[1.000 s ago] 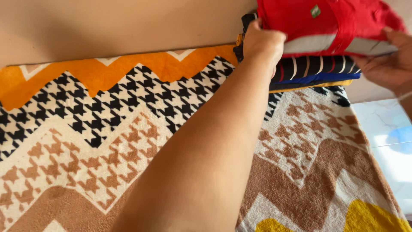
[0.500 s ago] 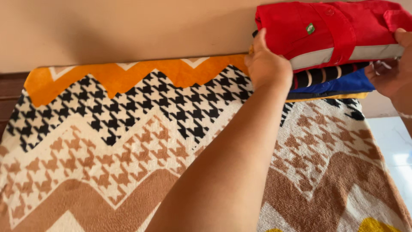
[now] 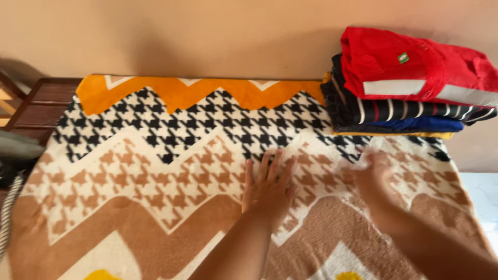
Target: The person folds a red shirt and then irons a purple patterned cloth on a flat surface.
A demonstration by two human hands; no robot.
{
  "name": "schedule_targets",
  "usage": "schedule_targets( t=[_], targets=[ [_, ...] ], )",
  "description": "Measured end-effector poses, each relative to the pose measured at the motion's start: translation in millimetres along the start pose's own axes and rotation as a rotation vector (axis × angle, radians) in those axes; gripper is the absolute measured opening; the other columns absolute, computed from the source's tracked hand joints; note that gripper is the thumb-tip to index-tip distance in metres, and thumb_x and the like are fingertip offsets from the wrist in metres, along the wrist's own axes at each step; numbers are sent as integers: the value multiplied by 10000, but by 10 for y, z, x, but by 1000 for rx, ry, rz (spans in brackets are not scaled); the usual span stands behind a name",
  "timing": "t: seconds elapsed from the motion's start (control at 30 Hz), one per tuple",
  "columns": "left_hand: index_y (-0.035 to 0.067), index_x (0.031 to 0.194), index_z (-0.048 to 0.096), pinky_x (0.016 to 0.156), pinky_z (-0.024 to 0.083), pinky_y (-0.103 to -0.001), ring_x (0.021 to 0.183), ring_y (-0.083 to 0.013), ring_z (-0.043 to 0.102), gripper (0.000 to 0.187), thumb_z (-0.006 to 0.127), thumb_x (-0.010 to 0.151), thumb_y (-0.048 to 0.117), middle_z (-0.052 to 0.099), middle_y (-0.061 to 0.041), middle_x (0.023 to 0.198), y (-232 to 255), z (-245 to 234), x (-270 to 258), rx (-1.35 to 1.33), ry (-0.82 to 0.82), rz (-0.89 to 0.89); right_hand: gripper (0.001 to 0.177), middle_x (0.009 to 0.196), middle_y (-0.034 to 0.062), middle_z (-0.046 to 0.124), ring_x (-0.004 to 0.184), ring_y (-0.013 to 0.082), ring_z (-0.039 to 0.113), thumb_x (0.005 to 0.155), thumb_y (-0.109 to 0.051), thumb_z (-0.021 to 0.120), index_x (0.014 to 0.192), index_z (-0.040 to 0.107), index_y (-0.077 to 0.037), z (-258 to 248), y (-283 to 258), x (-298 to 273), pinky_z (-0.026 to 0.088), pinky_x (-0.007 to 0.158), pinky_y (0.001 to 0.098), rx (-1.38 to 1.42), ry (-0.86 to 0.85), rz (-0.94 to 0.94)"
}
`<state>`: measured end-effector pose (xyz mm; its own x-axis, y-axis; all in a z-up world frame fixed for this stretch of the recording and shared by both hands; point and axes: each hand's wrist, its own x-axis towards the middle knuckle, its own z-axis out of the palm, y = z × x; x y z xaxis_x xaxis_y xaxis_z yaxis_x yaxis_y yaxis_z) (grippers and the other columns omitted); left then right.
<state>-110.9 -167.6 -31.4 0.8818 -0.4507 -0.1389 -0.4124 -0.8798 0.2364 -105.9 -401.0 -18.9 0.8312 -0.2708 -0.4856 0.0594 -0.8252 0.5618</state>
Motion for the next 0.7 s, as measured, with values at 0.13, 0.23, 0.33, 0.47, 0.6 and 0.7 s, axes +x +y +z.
schedule_targets(
  t=[0.13,0.23,0.33,0.47,0.6,0.7],
  targets=[
    [294,1621,21,1208,-81,-588,1563,-301,-64,736,384,981,335,-69,-41,1720,-197,131,-449,31,-142,-24,1024,1664,31,141,1509,312,89,765,-419,799,1603,216,-333,103,-1179,-976,127,1187,612,765,334,-268],
    [203,1612,152,1216,-8,-563,1566,-303,43,694,415,969,206,70,-53,1717,-384,354,-650,16,60,41,925,1704,109,46,1564,411,-17,836,-336,688,1590,180,-166,36,-1591,-1090,57,1143,655,571,448,-384],
    [115,1571,295,1237,68,-494,1557,-256,148,596,420,993,188,224,-43,1677,-668,435,-847,-170,149,44,1042,1690,117,8,1530,366,-67,766,-338,708,1616,132,-163,-206,-1946,-1134,52,1173,632,636,366,-309],
    [118,1557,389,1265,105,-451,1555,-209,221,589,522,992,218,329,-30,1649,-1394,247,-1341,-207,144,60,958,1709,73,-80,1530,362,-165,874,-374,636,1637,89,-183,-693,-2543,-1466,5,1170,661,679,240,-379],
    [190,1539,342,1212,33,-471,1519,-203,141,937,783,720,302,256,20,1625,-2251,-27,-2054,-114,42,0,928,1683,132,-239,1537,406,-251,882,-425,655,1567,122,-95,-1157,-3256,-1923,-9,1170,684,529,153,-499],
    [190,1494,395,1241,70,-466,1532,-237,167,924,820,723,472,293,-18,1621,-2769,-132,-2648,-306,160,-5,992,1634,183,-327,1502,412,-317,916,-504,670,1584,51,-109,-1415,-3613,-2255,-92,1163,696,415,83,-645]
  ],
)
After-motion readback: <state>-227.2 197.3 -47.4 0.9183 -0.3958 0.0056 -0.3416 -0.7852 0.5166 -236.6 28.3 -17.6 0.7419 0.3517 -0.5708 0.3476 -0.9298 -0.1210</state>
